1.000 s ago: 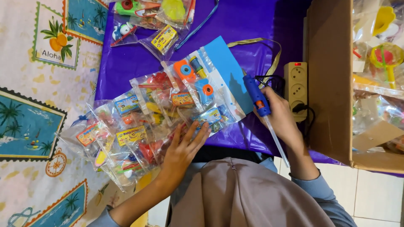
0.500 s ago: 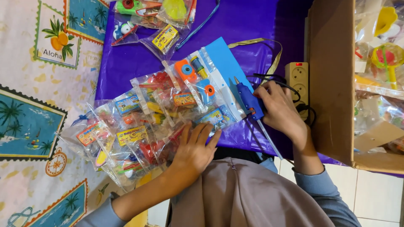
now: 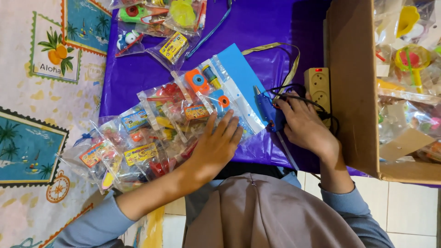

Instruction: The person uses a hot glue gun to attach small plastic bags containing toys to a blue cardboard sheet. They retrieve additional bags from a cardboard box and apply adhesive by hand before pressing them into place on the card.

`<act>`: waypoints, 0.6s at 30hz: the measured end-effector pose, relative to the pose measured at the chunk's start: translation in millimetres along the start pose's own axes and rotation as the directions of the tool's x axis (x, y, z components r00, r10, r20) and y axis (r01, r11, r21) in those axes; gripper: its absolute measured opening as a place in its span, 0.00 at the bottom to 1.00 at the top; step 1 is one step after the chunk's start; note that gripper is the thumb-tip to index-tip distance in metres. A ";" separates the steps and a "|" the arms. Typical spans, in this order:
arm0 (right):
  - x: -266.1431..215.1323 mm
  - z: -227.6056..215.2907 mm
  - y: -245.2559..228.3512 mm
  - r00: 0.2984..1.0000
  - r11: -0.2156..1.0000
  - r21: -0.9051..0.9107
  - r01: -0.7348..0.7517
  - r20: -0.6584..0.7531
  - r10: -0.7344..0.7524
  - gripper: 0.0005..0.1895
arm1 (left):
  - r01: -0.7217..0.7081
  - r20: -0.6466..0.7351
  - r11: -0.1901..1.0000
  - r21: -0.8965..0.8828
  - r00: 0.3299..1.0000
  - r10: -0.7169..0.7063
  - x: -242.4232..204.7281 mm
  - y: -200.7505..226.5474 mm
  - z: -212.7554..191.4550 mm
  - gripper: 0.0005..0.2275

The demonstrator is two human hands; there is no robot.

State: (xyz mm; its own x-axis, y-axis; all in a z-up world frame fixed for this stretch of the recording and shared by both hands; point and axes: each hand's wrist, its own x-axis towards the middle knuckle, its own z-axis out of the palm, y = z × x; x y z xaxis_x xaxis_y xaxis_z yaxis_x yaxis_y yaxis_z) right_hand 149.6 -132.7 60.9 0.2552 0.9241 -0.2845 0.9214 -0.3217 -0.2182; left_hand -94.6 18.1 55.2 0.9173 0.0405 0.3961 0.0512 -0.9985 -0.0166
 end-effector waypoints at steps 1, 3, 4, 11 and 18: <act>-3.7 -6.6 -4.6 1.000 1.000 0.000 -0.003 -0.001 0.003 0.36 | -0.003 -0.001 1.000 -0.001 1.000 0.003 1.5 -1.3 2.9 0.18; -10.9 -19.7 -15.1 1.000 0.999 0.041 0.000 -0.003 0.000 0.35 | -0.009 -0.014 1.000 -0.023 1.000 0.008 3.4 -4.2 8.3 0.16; -13.8 -20.0 -16.9 1.000 0.999 0.041 -0.002 -0.002 0.002 0.35 | -0.010 -0.014 1.000 -0.025 1.000 0.009 4.7 -4.7 8.2 0.16; -36.3 -34.0 -34.3 0.999 0.999 0.030 0.020 -0.038 -0.019 0.33 | 0.000 -0.012 0.999 -0.038 1.000 0.000 9.6 -3.8 13.6 0.15; -57.2 -29.0 -42.5 0.981 0.980 -0.153 0.129 -0.127 -0.149 0.29 | -0.041 -0.107 0.948 -0.316 0.994 0.007 24.8 20.3 7.3 0.07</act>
State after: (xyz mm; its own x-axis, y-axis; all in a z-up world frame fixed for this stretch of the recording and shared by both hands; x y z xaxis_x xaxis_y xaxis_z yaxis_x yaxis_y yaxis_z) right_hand 104.4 -165.9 113.6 0.1505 0.9803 -0.1278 0.9805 -0.1645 -0.1073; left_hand -67.9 -0.9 58.0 0.8700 0.0293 0.4922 -0.1136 -0.9595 0.2578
